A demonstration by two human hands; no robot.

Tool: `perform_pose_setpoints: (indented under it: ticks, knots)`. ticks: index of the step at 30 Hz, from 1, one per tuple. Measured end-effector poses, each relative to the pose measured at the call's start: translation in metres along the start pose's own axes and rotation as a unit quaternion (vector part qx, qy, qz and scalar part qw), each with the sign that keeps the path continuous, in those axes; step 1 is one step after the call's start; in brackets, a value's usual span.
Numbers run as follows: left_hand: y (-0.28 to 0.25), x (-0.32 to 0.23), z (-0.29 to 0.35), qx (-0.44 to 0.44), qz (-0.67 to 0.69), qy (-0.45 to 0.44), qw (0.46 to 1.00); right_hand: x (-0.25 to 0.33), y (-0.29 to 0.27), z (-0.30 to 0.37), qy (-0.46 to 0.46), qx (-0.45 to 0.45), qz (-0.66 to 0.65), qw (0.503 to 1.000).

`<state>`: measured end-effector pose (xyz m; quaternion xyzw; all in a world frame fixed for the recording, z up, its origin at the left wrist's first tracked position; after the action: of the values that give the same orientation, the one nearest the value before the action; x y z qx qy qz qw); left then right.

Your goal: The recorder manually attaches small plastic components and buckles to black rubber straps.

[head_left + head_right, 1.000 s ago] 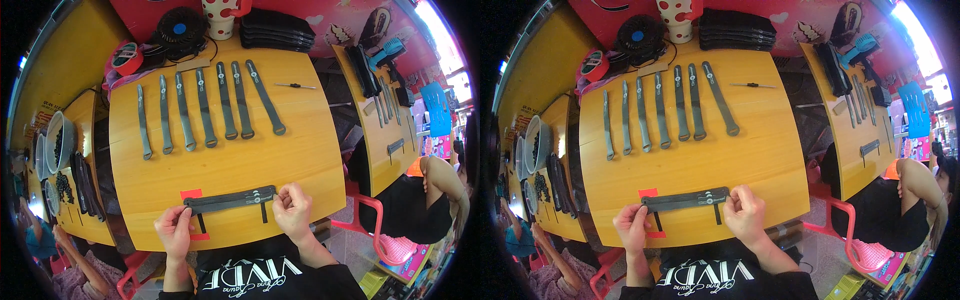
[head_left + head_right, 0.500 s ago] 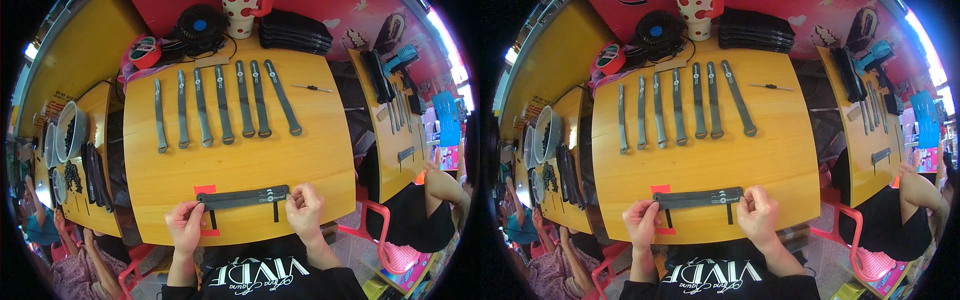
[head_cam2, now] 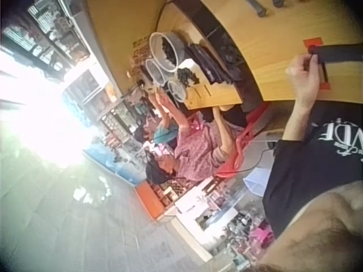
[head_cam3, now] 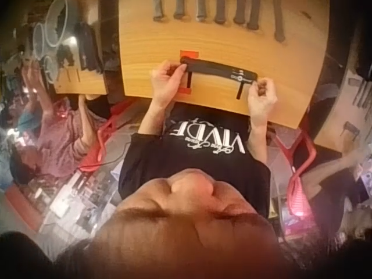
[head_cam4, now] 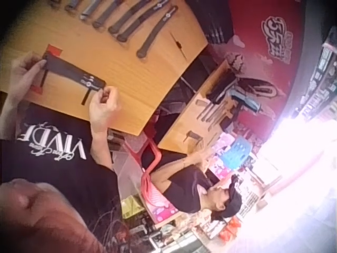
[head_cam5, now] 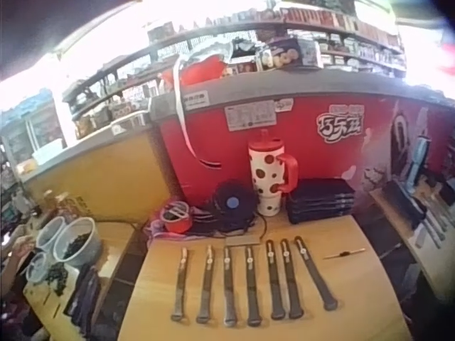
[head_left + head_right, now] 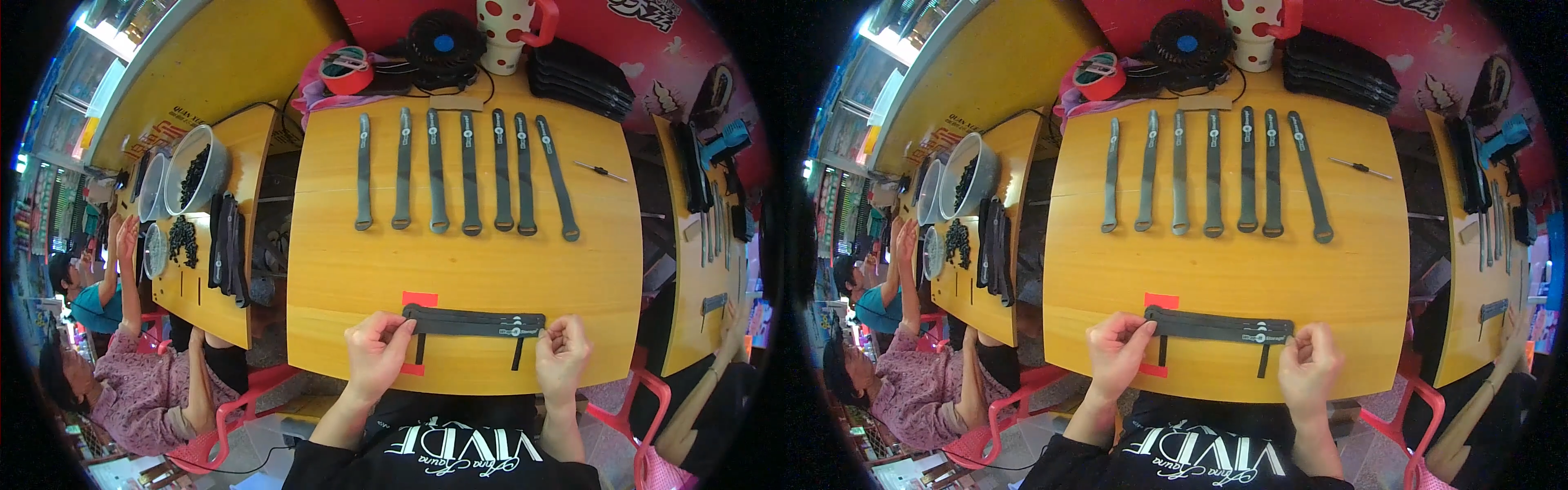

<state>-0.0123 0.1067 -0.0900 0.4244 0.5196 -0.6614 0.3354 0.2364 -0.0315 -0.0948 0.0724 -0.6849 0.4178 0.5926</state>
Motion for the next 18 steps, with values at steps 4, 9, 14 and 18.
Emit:
perform_pose_setpoints:
  ticks: [4,9,14,18]
  knots:
    - [-0.002,-0.002,-0.001,-0.003,-0.012,0.026,1.0,0.004,0.002,0.0,-0.004,0.002,-0.002,1.0]
    - [-0.001,-0.008,-0.004,-0.011,-0.042,0.051,0.998,0.002,0.002,0.0,-0.009,-0.001,0.0,1.0]
    - [-0.002,-0.012,-0.004,-0.013,-0.067,0.049,0.996,0.004,0.002,0.0,-0.018,-0.002,0.005,1.0]
    - [-0.003,-0.012,-0.005,-0.013,-0.071,0.014,0.997,0.003,0.001,0.0,-0.008,0.001,0.006,1.0]
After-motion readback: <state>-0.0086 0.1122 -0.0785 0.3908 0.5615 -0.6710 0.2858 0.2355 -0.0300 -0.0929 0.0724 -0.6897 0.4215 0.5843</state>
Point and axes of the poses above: each hand's wrist, its own z-axis away from the middle knuckle, its own y-axis out of the palm, x = y × z, the point moved 5 cm from there along -z, towards the middle knuckle, and after that the axes turned 2 degrees about y, right-handed, at the moved point
